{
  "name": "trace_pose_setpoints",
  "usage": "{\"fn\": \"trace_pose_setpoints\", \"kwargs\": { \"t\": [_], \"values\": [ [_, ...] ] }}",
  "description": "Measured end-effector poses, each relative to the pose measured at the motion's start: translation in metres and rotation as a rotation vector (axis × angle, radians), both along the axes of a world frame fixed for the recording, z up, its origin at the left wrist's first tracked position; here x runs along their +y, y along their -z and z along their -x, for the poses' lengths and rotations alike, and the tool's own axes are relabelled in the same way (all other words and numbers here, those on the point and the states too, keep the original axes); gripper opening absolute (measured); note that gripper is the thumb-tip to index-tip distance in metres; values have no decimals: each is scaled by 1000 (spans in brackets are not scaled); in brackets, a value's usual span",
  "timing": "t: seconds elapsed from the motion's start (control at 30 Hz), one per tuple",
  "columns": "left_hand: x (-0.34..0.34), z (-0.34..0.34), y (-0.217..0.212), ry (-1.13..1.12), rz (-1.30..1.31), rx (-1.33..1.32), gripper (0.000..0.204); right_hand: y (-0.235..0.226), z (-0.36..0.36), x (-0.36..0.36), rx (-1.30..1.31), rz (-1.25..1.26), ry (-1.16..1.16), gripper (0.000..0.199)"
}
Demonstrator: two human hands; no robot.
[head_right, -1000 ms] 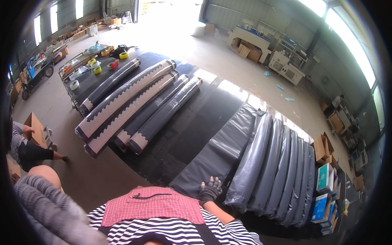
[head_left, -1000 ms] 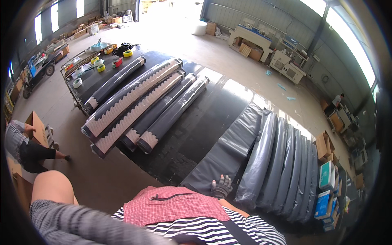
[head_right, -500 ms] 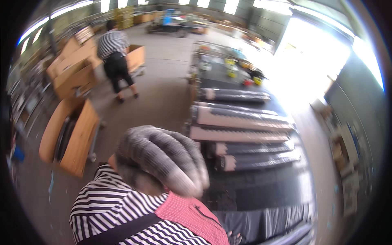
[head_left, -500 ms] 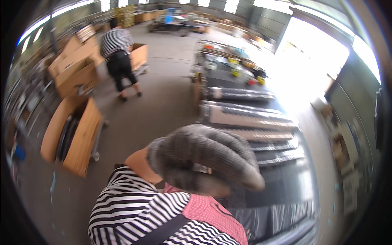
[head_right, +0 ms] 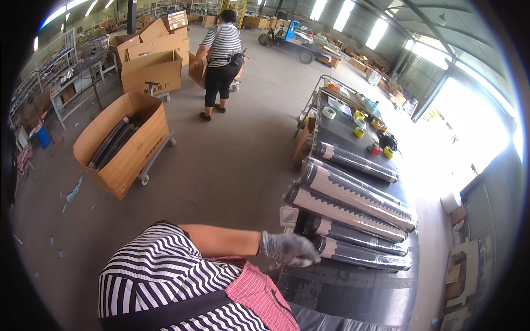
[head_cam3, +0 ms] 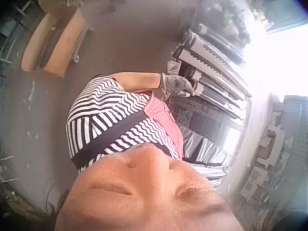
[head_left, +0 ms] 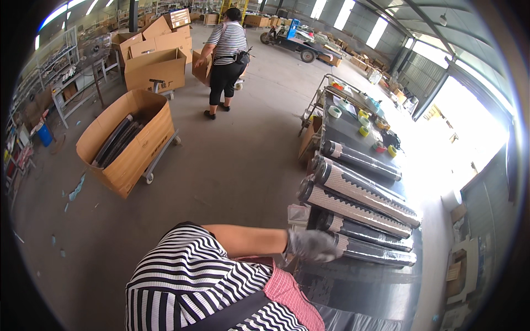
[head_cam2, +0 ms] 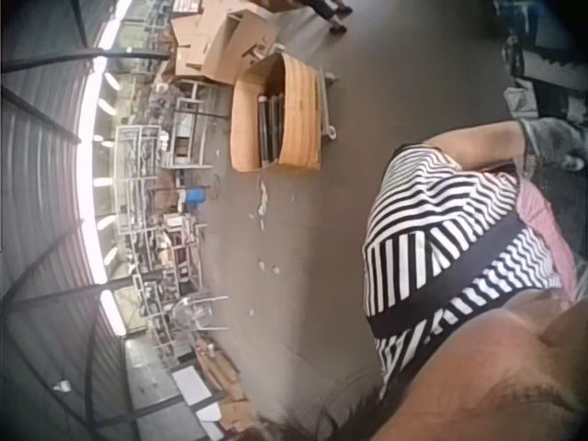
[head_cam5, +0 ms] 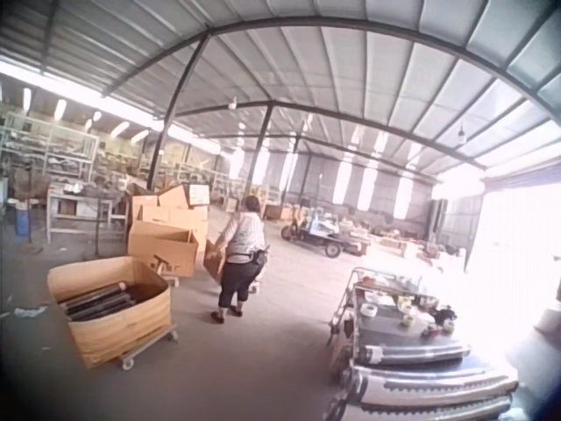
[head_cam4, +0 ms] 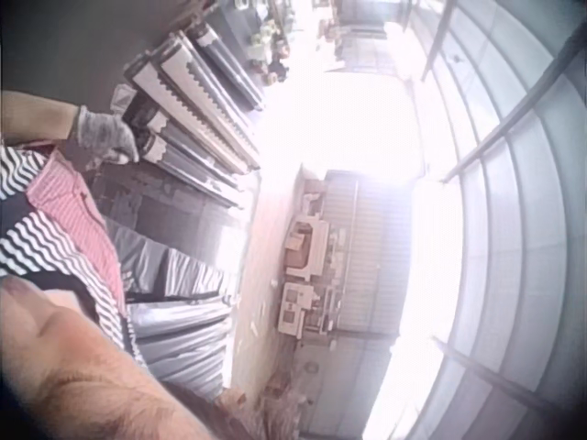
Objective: The person wraps plastic sheets around large rolls one by one and arranges them in a row on a work surface.
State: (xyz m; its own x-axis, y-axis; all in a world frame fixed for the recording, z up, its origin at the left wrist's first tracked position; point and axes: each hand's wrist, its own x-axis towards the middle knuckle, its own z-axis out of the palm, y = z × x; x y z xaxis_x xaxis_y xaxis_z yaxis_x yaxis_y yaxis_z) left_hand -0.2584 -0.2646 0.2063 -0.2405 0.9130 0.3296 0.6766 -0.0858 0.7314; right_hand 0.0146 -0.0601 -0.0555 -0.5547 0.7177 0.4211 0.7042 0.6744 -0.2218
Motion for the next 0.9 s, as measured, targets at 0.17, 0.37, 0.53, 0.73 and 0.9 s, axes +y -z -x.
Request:
{"fn": "trace_pose_setpoints", "kwargs": {
  "t": [0.17, 0.37, 0.53, 0.73, 0.9],
  "values": [
    [-19, -8, 233, 314, 450, -154, 33, 4, -1, 2, 6, 11, 15, 51],
    [-55, -2, 266, 236, 720, -615, 42, 7, -17, 4, -46, 63, 142, 50],
    [-49, -2, 256, 228, 748, -629, 42, 5, -23, 6, -49, 97, 191, 50],
    [-42, 1, 254, 224, 746, -623, 43, 6, -26, 9, -41, 86, 210, 49],
    [-41, 4, 250, 220, 737, -593, 44, 3, -19, 12, -24, 63, 212, 49]
  ]
}}
